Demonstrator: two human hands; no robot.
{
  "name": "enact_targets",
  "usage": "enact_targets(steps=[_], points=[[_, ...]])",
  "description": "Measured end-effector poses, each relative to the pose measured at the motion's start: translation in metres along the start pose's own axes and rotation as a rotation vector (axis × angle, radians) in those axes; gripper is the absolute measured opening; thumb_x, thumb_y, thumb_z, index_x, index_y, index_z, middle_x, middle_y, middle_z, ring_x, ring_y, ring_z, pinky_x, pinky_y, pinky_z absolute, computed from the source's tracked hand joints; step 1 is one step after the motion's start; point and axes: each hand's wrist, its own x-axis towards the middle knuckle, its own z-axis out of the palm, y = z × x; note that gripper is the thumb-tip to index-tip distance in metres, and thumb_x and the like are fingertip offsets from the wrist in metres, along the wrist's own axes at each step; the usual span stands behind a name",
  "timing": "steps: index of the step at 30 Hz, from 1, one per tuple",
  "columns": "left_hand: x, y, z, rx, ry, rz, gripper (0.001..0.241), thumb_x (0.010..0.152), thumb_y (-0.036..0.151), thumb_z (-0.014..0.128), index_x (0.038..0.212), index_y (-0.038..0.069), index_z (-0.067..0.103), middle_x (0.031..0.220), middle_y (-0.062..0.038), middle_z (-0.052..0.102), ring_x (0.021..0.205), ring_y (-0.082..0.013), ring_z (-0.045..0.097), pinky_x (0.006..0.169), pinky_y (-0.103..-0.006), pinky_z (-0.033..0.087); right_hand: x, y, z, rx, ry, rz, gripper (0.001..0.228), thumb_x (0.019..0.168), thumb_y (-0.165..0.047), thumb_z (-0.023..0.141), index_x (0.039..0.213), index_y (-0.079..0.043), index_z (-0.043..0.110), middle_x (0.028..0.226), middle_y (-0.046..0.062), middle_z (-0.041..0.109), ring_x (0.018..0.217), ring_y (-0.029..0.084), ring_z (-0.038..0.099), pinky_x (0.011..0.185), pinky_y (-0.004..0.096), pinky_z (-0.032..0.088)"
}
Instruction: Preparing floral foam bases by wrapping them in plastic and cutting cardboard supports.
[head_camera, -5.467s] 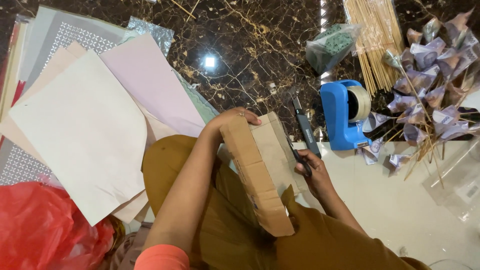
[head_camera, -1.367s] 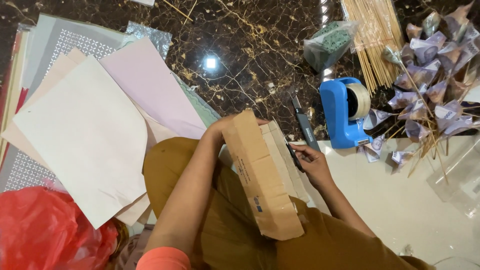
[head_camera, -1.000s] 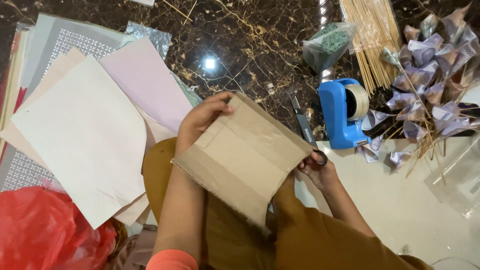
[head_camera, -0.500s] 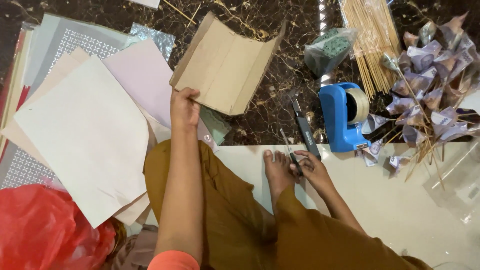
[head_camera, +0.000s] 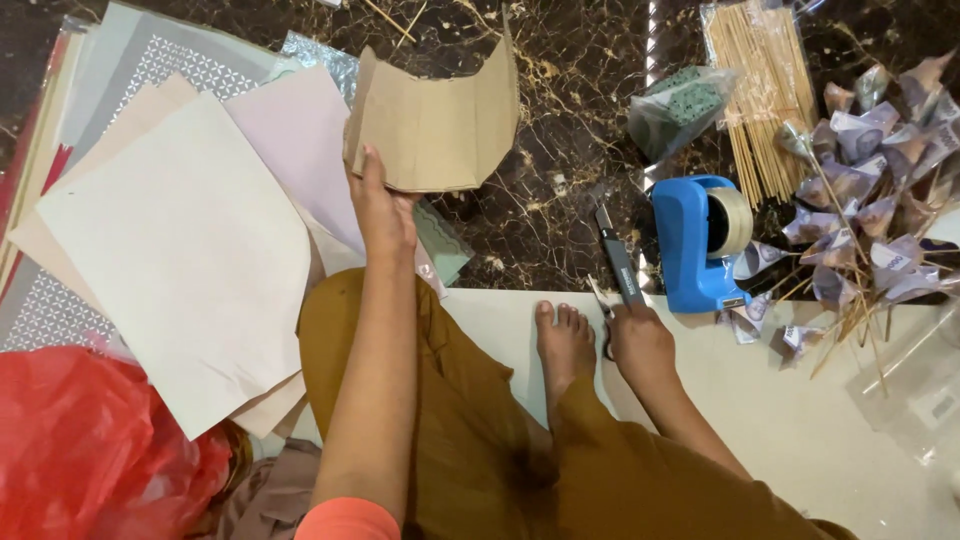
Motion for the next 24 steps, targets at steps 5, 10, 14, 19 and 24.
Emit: enact_targets(steps=[5,10,14,19,24], points=[[0.012,-0.025,-0.010,0.019,-0.013,-0.043,0.060,0.104,0.041,0.063,0.152,0.018,0.037,0.143,-0.027,0.056,0.126,-0.0488,0.060,0.093,-0.0702,0.056,0.048,-0.052,-0.037,0.423,0.111,-0.197,0.048,0.098,-0.027,0.068,0.139,-0.005,0.059,0.100,0.018,0.061,0.095,0.041,0.069,0.073,0.048,0.060],[0.014,-0.022,-0.017,-0.010,0.006,-0.047,0.061,0.104,0.042,0.062,0.155,0.019,0.037,0.145,-0.028,0.053,0.127,-0.0494,0.058,0.093,-0.0721,0.055,0.108,-0.049,0.021,0.298,0.333,-0.479,0.009,0.098,-0.013,0.064,0.104,-0.007,0.067,0.090,0.011,0.062,0.090,0.030,0.067,0.073,0.035,0.055],[0.018,-0.024,-0.030,-0.022,0.004,-0.052,0.058,0.105,0.041,0.061,0.155,0.021,0.037,0.145,-0.027,0.054,0.127,-0.0501,0.057,0.093,-0.0735,0.054,0.161,-0.061,-0.009,0.528,0.275,-0.344,0.007,0.101,-0.010,0.063,0.106,-0.006,0.067,0.096,0.015,0.062,0.093,0.038,0.067,0.077,0.044,0.055],[-0.006,-0.002,-0.013,-0.042,-0.037,-0.002,0.052,0.108,0.032,0.056,0.156,0.022,0.039,0.146,-0.024,0.056,0.130,-0.0454,0.056,0.097,-0.0699,0.052,0.207,-0.073,-0.008,0.431,0.328,-0.407,0.017,0.093,-0.011,0.074,0.109,-0.005,0.071,0.108,0.014,0.067,0.106,0.035,0.067,0.090,0.042,0.054],[-0.007,-0.005,-0.021,-0.076,-0.161,0.073,0.048,0.110,0.027,0.052,0.157,0.020,0.041,0.149,-0.019,0.054,0.134,-0.0381,0.054,0.105,-0.0642,0.050,0.191,-0.104,-0.008,0.396,0.581,-0.480,0.020,0.090,0.002,0.071,0.110,0.003,0.074,0.101,0.021,0.072,0.102,0.038,0.069,0.086,0.045,0.055]])
